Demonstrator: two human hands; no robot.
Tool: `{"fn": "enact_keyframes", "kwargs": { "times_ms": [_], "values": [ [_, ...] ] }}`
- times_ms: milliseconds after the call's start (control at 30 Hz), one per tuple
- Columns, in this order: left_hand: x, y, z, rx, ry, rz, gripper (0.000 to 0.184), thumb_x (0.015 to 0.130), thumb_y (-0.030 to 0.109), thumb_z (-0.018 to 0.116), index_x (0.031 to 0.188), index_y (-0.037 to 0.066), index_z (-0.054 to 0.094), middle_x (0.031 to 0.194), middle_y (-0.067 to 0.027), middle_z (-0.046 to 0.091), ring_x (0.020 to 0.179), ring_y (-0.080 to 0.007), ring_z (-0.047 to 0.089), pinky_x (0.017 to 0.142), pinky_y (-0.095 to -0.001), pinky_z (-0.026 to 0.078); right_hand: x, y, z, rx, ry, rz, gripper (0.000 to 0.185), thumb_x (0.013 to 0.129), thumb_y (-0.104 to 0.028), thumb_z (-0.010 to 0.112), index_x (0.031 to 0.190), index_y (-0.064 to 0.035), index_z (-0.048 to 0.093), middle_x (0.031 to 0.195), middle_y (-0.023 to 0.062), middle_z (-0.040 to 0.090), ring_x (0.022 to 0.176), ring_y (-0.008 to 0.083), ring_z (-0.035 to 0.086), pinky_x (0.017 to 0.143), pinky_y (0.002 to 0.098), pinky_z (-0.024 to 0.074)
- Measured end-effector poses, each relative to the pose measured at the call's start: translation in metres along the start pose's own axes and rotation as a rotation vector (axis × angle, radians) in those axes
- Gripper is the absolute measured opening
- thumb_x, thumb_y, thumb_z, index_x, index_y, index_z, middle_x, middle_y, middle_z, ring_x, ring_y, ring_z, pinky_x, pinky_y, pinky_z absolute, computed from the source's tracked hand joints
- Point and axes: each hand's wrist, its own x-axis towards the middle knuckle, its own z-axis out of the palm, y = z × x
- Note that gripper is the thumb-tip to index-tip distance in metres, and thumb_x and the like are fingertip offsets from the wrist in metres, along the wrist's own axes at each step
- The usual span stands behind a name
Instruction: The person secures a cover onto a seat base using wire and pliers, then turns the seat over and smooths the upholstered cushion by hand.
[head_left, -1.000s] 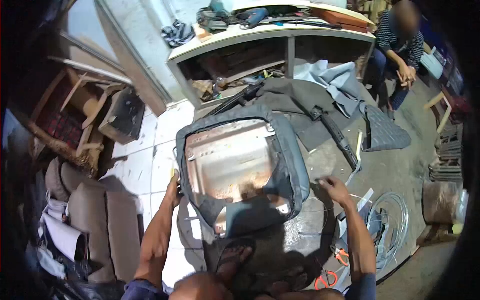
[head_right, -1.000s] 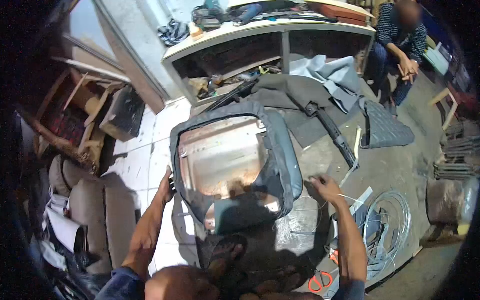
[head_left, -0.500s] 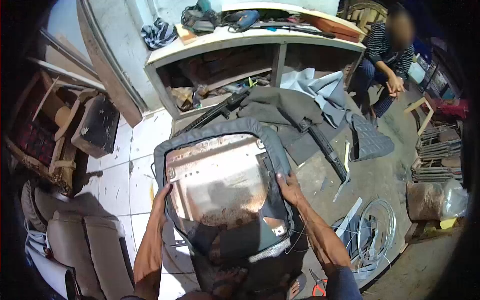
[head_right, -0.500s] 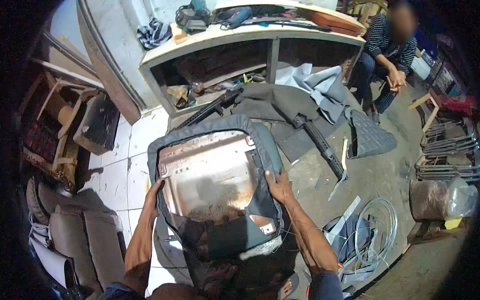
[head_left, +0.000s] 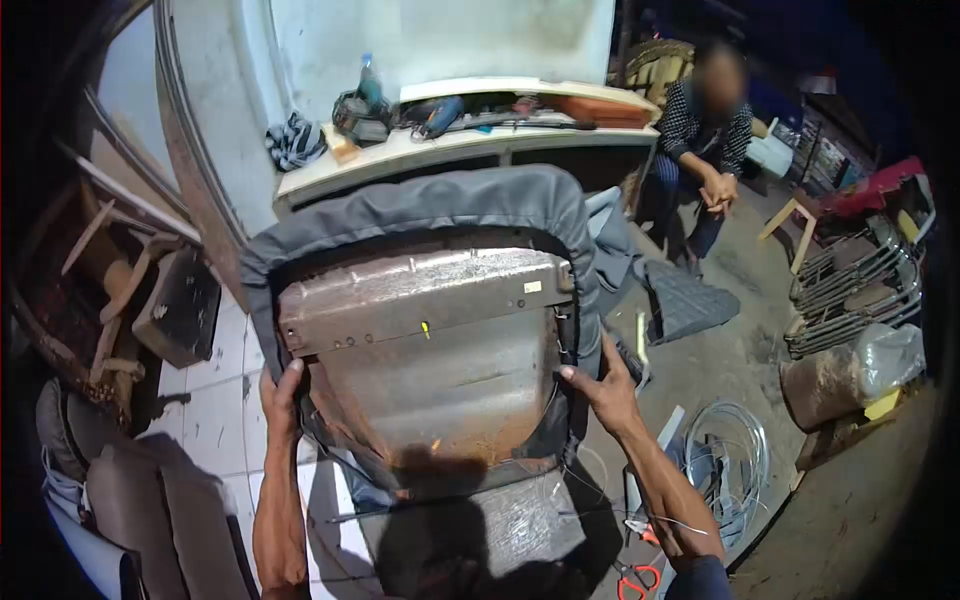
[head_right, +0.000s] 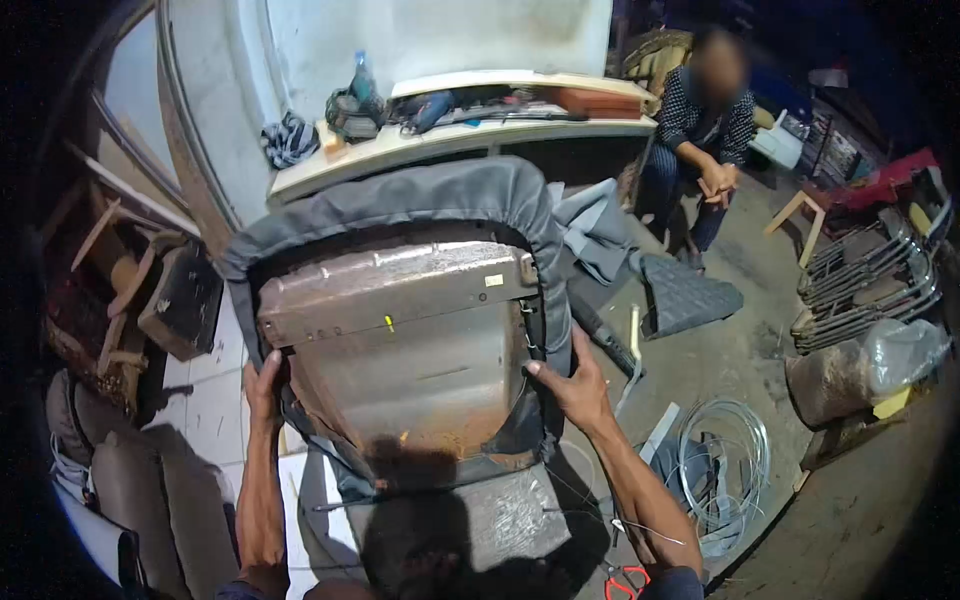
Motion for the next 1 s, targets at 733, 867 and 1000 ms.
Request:
{"fn": "enact_keyframes", "kwargs": {
  "times_ms": [733, 867, 1000],
  "values": [
    [-0.114, 0.06, 0.118, 0.876, -0.243, -0.053, 0.048, 0.093, 0.021, 0.059, 0.136, -0.002, 0.054, 0.131, -0.0139, 0.061, 0.113, -0.0299, 0.061, 0.098, -0.0393, 0.047, -0.046, 0.027, 0.007, -0.408, 0.184, -0.446, 0.093, 0.074, 0.011, 0.058, 0.156, -0.0113, 0.02, 0.129, 0.0222, 0.048, 0.118, 0.0427, 0.051, 0.104, 0.0513, 0.0386],
    [-0.163, 0.055, 0.15, 0.333, -0.295, -0.287, 0.04, 0.088, 0.022, 0.065, 0.119, -0.003, 0.063, 0.113, -0.0154, 0.065, 0.105, -0.0291, 0.063, 0.091, -0.0389, 0.05, -0.046, -0.009, 0.024, -0.472, 0.189, -0.478, 0.09, 0.069, 0.012, 0.057, 0.152, -0.0088, 0.03, 0.119, 0.0194, 0.053, 0.104, 0.0411, 0.055, 0.092, 0.047, 0.0412],
    [-0.176, 0.09, 0.17, -0.024, -0.157, -0.213, 0.028, 0.087, 0.026, 0.073, 0.091, 0.002, 0.059, 0.081, -0.0033, 0.058, 0.072, -0.0149, 0.052, 0.066, -0.0326, 0.043, -0.033, -0.029, 0.042, -0.453, 0.24, -0.517, 0.083, 0.065, 0.002, 0.062, 0.146, -0.0041, 0.042, 0.106, 0.0163, 0.055, 0.095, 0.0362, 0.056, 0.087, 0.0472, 0.0409]
  ]
}}
